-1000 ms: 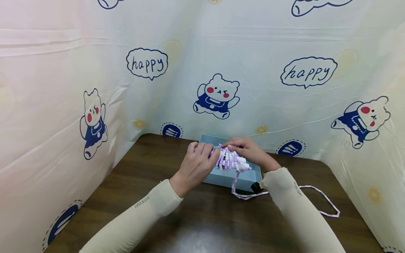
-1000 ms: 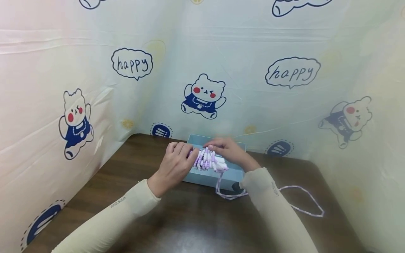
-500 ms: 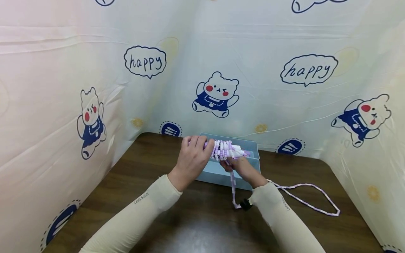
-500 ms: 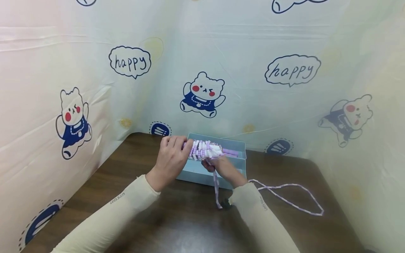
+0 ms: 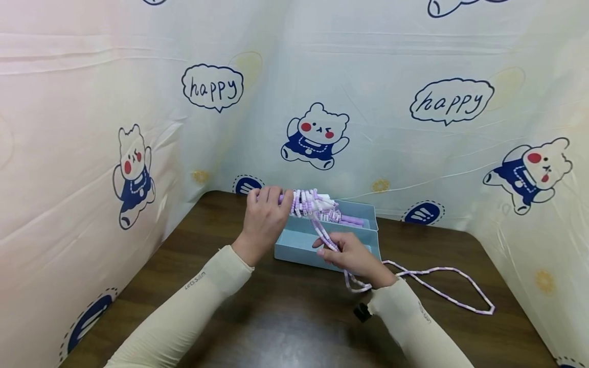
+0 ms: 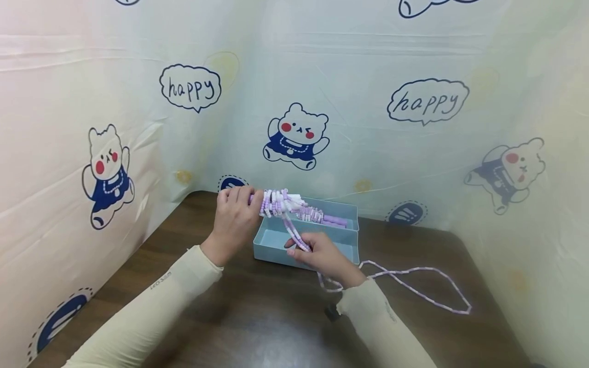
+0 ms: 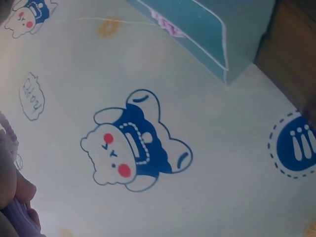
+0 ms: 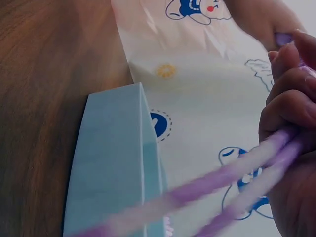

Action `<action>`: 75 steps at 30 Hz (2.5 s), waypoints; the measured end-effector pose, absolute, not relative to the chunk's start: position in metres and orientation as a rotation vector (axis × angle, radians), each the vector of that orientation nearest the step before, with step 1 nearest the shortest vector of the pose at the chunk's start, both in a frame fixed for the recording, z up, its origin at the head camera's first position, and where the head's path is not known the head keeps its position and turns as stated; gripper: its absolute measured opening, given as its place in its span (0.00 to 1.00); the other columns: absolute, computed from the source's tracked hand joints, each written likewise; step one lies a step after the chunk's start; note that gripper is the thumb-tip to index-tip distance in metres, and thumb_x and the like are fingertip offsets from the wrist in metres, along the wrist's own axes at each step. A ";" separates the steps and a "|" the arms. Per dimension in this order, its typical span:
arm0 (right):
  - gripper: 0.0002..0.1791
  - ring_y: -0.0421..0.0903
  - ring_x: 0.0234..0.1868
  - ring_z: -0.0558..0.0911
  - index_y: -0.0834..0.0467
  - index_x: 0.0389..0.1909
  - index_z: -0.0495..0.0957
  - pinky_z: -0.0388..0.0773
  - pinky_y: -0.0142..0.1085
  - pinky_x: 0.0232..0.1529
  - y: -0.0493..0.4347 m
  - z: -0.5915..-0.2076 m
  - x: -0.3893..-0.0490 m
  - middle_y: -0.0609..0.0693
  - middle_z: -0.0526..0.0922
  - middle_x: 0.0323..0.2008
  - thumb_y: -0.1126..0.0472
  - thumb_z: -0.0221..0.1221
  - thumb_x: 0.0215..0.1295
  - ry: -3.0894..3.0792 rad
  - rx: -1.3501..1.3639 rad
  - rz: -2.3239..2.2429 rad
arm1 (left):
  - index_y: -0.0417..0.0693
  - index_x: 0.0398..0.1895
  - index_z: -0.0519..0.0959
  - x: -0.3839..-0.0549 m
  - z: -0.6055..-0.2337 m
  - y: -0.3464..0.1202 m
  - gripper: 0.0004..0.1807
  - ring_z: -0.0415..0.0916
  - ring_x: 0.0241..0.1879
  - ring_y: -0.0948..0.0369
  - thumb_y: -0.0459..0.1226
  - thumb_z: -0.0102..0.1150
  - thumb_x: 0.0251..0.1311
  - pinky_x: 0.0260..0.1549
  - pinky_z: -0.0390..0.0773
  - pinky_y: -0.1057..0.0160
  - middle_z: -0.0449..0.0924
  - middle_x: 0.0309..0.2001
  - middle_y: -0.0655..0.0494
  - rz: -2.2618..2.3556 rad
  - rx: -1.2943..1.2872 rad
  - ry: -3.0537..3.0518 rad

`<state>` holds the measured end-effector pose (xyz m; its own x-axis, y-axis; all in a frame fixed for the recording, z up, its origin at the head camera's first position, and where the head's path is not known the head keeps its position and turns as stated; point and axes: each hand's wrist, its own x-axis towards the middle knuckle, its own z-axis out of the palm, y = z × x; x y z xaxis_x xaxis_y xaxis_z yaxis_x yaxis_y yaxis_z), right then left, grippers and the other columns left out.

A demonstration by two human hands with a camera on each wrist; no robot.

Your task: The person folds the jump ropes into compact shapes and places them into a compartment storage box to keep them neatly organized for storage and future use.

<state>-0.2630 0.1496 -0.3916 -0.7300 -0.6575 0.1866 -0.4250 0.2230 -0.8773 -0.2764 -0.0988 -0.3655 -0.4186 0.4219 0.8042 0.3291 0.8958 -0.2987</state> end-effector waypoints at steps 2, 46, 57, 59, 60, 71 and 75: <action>0.12 0.40 0.15 0.65 0.65 0.45 0.80 0.63 0.32 0.15 0.153 -0.388 -0.257 0.48 0.69 0.16 0.61 0.62 0.66 2.304 -1.015 -1.491 | 0.42 0.49 0.72 -0.279 -0.366 -0.104 0.16 0.72 0.42 0.46 0.37 0.63 0.61 0.38 0.71 0.50 0.75 0.42 0.41 0.114 -0.532 -2.054; 0.22 0.36 0.19 0.69 0.61 0.34 0.80 0.71 0.27 0.20 0.156 -0.289 -0.211 0.43 0.73 0.20 0.46 0.50 0.73 3.153 -1.845 -0.897 | 0.44 0.51 0.73 -0.279 -0.403 -0.098 0.18 0.74 0.42 0.45 0.38 0.64 0.58 0.39 0.73 0.48 0.76 0.43 0.40 0.161 -0.565 -2.101; 0.07 0.39 0.16 0.70 0.56 0.35 0.82 0.72 0.34 0.20 0.163 -0.284 -0.241 0.41 0.71 0.15 0.58 0.59 0.69 3.231 -1.283 -1.187 | 0.45 0.52 0.72 -0.276 -0.405 -0.105 0.21 0.73 0.43 0.46 0.38 0.66 0.57 0.41 0.72 0.49 0.75 0.44 0.41 0.165 -0.617 -2.063; 0.10 0.41 0.17 0.70 0.55 0.34 0.81 0.72 0.36 0.22 0.164 -0.285 -0.248 0.42 0.71 0.15 0.55 0.57 0.70 3.242 -1.187 -1.199 | 0.45 0.52 0.72 -0.276 -0.405 -0.105 0.21 0.74 0.43 0.46 0.39 0.66 0.57 0.41 0.73 0.49 0.76 0.44 0.41 0.159 -0.630 -2.056; 0.12 0.41 0.17 0.70 0.55 0.33 0.81 0.72 0.37 0.23 0.164 -0.285 -0.251 0.43 0.71 0.15 0.53 0.56 0.71 3.249 -1.154 -1.198 | 0.45 0.51 0.72 -0.276 -0.405 -0.105 0.21 0.74 0.43 0.46 0.40 0.67 0.57 0.41 0.73 0.49 0.76 0.44 0.41 0.156 -0.636 -2.052; 0.18 0.47 0.19 0.73 0.54 0.30 0.78 0.73 0.41 0.26 0.163 -0.302 -0.287 0.48 0.73 0.15 0.45 0.52 0.72 3.178 -0.902 -1.255 | 0.45 0.51 0.71 -0.269 -0.403 -0.104 0.22 0.75 0.43 0.47 0.40 0.68 0.55 0.41 0.73 0.49 0.76 0.45 0.41 0.106 -0.688 -1.989; 0.21 0.49 0.19 0.73 0.53 0.34 0.79 0.72 0.41 0.22 0.165 -0.317 -0.301 0.50 0.73 0.16 0.40 0.51 0.70 3.122 -0.762 -1.238 | 0.44 0.51 0.71 -0.268 -0.400 -0.102 0.22 0.74 0.43 0.47 0.40 0.67 0.55 0.41 0.73 0.49 0.76 0.45 0.41 0.084 -0.690 -1.959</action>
